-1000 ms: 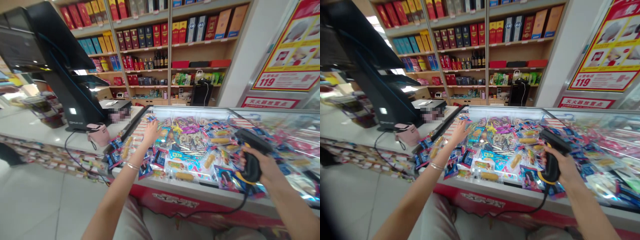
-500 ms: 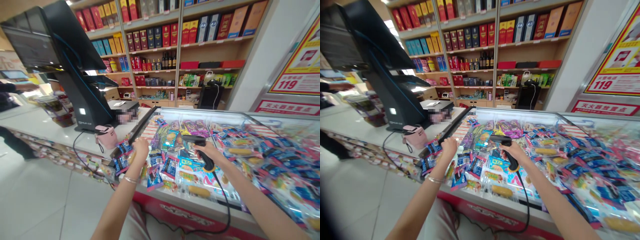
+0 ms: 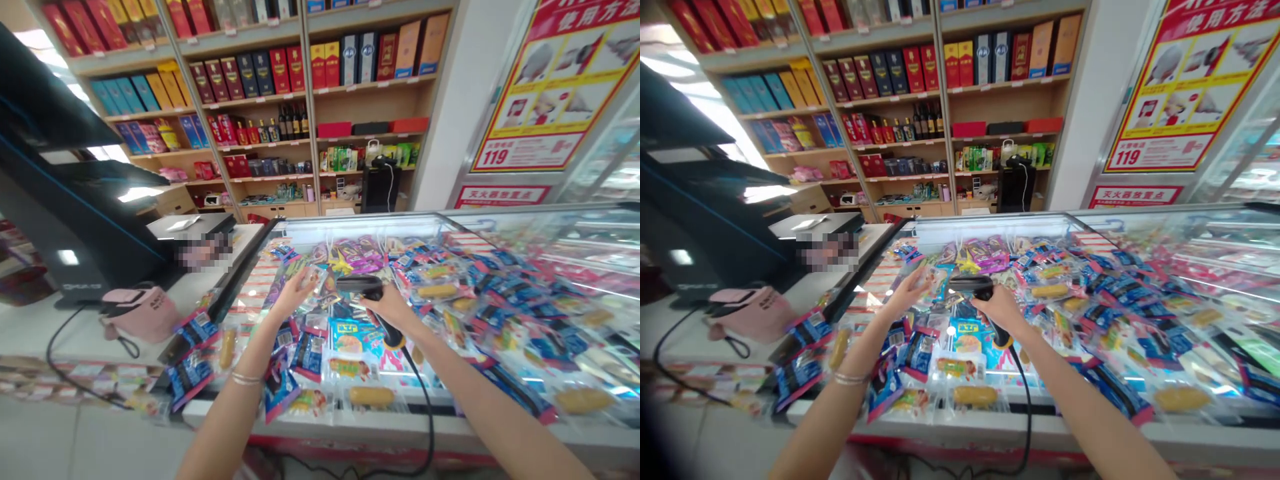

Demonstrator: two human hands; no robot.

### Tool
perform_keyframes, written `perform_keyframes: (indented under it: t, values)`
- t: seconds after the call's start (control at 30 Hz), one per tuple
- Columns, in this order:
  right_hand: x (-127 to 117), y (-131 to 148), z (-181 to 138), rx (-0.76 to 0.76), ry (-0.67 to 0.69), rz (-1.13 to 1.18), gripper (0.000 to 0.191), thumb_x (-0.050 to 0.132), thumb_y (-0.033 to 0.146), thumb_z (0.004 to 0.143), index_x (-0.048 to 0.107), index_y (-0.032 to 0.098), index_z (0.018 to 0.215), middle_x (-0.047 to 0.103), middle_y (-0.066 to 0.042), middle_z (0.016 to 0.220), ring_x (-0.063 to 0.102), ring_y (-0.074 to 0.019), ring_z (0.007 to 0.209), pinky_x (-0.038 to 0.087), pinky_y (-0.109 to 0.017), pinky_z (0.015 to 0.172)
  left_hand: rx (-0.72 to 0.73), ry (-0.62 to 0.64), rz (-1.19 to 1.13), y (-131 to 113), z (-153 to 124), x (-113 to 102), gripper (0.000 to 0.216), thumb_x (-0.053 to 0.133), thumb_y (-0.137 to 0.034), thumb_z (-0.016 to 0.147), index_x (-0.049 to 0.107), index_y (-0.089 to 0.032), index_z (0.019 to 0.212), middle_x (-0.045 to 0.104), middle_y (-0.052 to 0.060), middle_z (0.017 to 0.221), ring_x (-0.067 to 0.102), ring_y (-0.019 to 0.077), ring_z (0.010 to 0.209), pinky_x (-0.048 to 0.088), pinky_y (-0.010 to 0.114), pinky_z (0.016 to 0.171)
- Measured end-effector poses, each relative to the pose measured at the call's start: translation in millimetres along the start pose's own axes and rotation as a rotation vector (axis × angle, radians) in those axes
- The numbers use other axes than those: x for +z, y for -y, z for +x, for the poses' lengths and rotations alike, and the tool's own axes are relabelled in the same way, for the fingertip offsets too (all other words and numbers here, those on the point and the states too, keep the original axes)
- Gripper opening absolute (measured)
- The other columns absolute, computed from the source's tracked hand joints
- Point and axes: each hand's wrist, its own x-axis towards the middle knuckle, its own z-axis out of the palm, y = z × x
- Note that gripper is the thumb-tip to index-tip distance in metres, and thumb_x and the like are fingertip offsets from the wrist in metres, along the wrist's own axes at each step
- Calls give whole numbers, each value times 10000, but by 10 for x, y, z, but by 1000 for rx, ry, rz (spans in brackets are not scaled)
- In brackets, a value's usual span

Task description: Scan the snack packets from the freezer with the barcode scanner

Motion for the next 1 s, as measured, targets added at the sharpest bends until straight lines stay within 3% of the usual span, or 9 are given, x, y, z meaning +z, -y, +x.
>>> perform_keyframes:
  t: [0.17, 0.37, 0.5, 0.73, 1.0]
  values:
    - [81, 12, -51, -6, 41, 55, 229, 637, 279, 691, 559, 154, 516, 561, -8, 430, 510, -117, 335, 415, -222, 367, 137, -71, 113, -160, -107, 99, 473, 525, -172, 756, 526, -185, 1229, 641, 34, 909, 594, 158, 764, 483, 307, 779]
    - [134, 104, -140, -26, -10, 24, 239, 616, 262, 693, 540, 171, 486, 562, -13, 420, 512, -118, 350, 431, -232, 414, 268, -121, 96, -283, -151, 303, 342, 489, -130, 769, 616, -172, 1084, 638, 84, 1055, 596, 195, 979, 464, 323, 875]
    - [146, 119, -192, -73, -56, -136, 264, 615, 283, 711, 550, 176, 479, 580, -22, 426, 547, -131, 383, 462, -240, 489, 163, -85, -22, -337, -191, 361, 363, 515, -174, 785, 626, -193, 1130, 687, 58, 1079, 624, 204, 1012, 474, 321, 896]
    - [148, 170, -243, -102, -60, -251, 329, 576, 311, 747, 526, 173, 453, 577, -35, 422, 569, -143, 410, 462, -245, 522, 21, -174, -391, -265, -155, 336, 424, 622, -354, 778, 648, -143, 1145, 666, 105, 1168, 596, 245, 1121, 442, 364, 988]
    - [142, 297, -308, -108, -143, -378, 247, 602, 290, 716, 564, 168, 504, 581, -41, 439, 614, -187, 510, 436, -243, 511, -4, -297, -217, -314, -174, 288, 453, 607, -393, 789, 612, -180, 1188, 698, 74, 1080, 656, 218, 977, 512, 325, 855]
